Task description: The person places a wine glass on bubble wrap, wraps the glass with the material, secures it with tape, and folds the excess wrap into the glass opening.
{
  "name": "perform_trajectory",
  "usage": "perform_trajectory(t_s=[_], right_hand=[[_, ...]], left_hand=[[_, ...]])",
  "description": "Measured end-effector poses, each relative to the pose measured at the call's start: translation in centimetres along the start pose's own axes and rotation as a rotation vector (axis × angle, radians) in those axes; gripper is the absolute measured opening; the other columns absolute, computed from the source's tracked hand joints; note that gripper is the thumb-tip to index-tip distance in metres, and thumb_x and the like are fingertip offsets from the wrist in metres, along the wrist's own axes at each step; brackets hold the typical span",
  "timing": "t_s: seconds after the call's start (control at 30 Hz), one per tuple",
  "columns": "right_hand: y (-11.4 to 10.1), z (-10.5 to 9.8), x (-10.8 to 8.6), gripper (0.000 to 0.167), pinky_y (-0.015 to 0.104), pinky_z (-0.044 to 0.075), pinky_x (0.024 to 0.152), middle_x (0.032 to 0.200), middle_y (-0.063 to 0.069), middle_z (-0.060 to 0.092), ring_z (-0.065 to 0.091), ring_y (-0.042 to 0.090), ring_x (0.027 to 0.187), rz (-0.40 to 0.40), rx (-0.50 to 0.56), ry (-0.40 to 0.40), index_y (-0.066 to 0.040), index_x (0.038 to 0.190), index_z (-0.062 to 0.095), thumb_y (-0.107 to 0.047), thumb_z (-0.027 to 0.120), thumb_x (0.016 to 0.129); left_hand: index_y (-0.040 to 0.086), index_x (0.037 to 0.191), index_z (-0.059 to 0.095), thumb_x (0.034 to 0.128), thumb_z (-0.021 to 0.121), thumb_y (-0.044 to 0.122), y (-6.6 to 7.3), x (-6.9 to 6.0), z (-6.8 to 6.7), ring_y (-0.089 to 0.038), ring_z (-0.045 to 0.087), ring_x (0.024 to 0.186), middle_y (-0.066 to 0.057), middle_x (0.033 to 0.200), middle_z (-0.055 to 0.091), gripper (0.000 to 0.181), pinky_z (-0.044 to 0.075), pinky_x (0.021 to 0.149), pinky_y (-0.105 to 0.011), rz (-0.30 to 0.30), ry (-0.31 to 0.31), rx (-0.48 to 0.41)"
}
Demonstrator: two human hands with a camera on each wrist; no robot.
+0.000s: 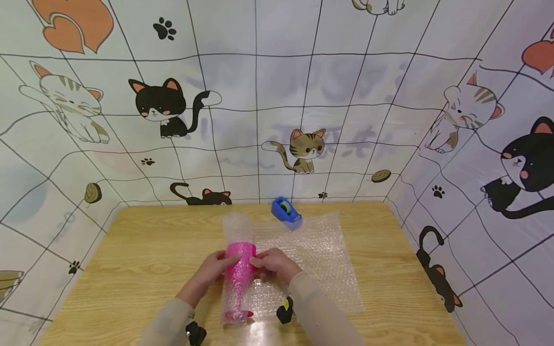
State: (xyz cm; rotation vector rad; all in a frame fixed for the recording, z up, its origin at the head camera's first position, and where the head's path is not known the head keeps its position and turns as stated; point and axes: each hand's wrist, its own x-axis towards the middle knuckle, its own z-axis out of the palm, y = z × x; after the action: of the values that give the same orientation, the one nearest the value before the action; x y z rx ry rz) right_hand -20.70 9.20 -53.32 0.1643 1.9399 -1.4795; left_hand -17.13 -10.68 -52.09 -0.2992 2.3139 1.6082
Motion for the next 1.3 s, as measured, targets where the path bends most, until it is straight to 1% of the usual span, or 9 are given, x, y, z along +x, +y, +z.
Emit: perform_trajectory(t_s=[0.23,0.5,0.63,0.73,0.87,1.0,1.13,1.2,1.3], right_hand=[[0.1,-0.5,0.0,0.033,0.018,0.05,0.057,0.078,0.004,0.072,0.061,0.009,0.063,0.003,-0.001,-0.002,-0.001,0.116,0.067,-0.024,0.067,0.092],[0.2,-0.8,0.3,0.035,0.018,0.049,0.057,0.081,0.004,0.075,0.067,0.01,0.067,0.024,-0.053,-0.007,-0.002,0.117,0.066,-0.027,0.067,0.092],[0.3,-1.0,0.1,0.032,0.019,0.049,0.057,0.079,0.004,0.074,0.065,0.01,0.066,-0.03,-0.061,-0.03,0.001,0.112,0.067,-0.025,0.065,0.094],[0.3,-1.0,-0.3,0.032,0.022,0.051,0.059,0.081,0.007,0.074,0.066,0.012,0.068,-0.086,-0.097,-0.038,0.003,0.111,0.067,-0.024,0.064,0.094],[0.1,-0.9,-1.1,0.037,0.027,0.054,0.064,0.088,0.009,0.071,0.066,0.014,0.074,-0.163,-0.235,0.052,0.004,0.114,0.062,-0.027,0.066,0.093],[-0.5,-0.1,-2.0,0.038,0.03,0.052,0.064,0.09,0.007,0.065,0.062,0.017,0.075,-0.259,-0.374,0.235,0.002,0.113,0.054,-0.021,0.071,0.089],[-0.9,1.2,-2.6,0.03,0.028,0.048,0.063,0.085,0.003,0.06,0.057,0.014,0.073,-0.358,-0.479,0.418,-0.004,0.104,0.057,-0.015,0.076,0.083],[-1.0,1.7,-2.7,0.023,0.027,0.046,0.062,0.082,0.001,0.06,0.055,0.013,0.071,-0.404,-0.513,0.466,-0.006,0.099,0.059,-0.011,0.076,0.082],[-1.1,2.2,-2.9,0.017,0.025,0.045,0.06,0.078,0.0,0.061,0.053,0.011,0.068,-0.456,-0.557,0.497,-0.008,0.094,0.063,-0.007,0.074,0.082]], left_hand=[[-0.015,0.136,0.042,0.087,0.068,0.046,0.1,0.1,0.7,-0.041,0.058,0.116,-0.032,0.131,0.054,0.083,0.051,0.096,-0.05,0.01,0.0,0.007],[-0.013,0.135,0.042,0.0877,0.066,0.047,0.4,-0.2,1.3,-0.038,0.059,0.112,-0.029,0.129,0.056,0.08,0.053,0.092,-0.049,0.006,0.015,0.024],[-0.014,0.135,0.041,0.088,0.066,0.046,0.5,-0.3,1.4,-0.039,0.059,0.112,-0.03,0.128,0.055,0.08,0.053,0.093,-0.05,0.015,0.023,0.026],[-0.014,0.135,0.041,0.0876,0.066,0.047,0.5,-0.3,1.5,-0.04,0.058,0.113,-0.031,0.129,0.054,0.081,0.052,0.094,-0.05,0.02,0.03,0.031],[-0.014,0.136,0.039,0.087,0.066,0.049,0.5,-0.3,1.6,-0.04,0.058,0.114,-0.03,0.129,0.054,0.084,0.052,0.094,-0.051,0.02,0.036,0.043],[-0.013,0.136,0.039,0.0863,0.067,0.05,0.5,-0.3,1.8,-0.04,0.058,0.114,-0.03,0.129,0.054,0.085,0.052,0.093,-0.05,0.022,0.045,0.049],[-0.013,0.136,0.04,0.0858,0.067,0.05,0.5,-0.3,1.9,-0.041,0.058,0.115,-0.031,0.13,0.054,0.085,0.052,0.093,-0.051,0.025,0.06,0.056],[-0.013,0.136,0.04,0.0857,0.068,0.049,0.5,-0.3,1.9,-0.041,0.057,0.115,-0.031,0.13,0.054,0.084,0.052,0.093,-0.051,0.027,0.066,0.059],[-0.013,0.135,0.041,0.0858,0.068,0.048,0.4,-0.4,2.0,-0.041,0.057,0.115,-0.031,0.13,0.054,0.083,0.052,0.094,-0.051,0.028,0.075,0.058]])
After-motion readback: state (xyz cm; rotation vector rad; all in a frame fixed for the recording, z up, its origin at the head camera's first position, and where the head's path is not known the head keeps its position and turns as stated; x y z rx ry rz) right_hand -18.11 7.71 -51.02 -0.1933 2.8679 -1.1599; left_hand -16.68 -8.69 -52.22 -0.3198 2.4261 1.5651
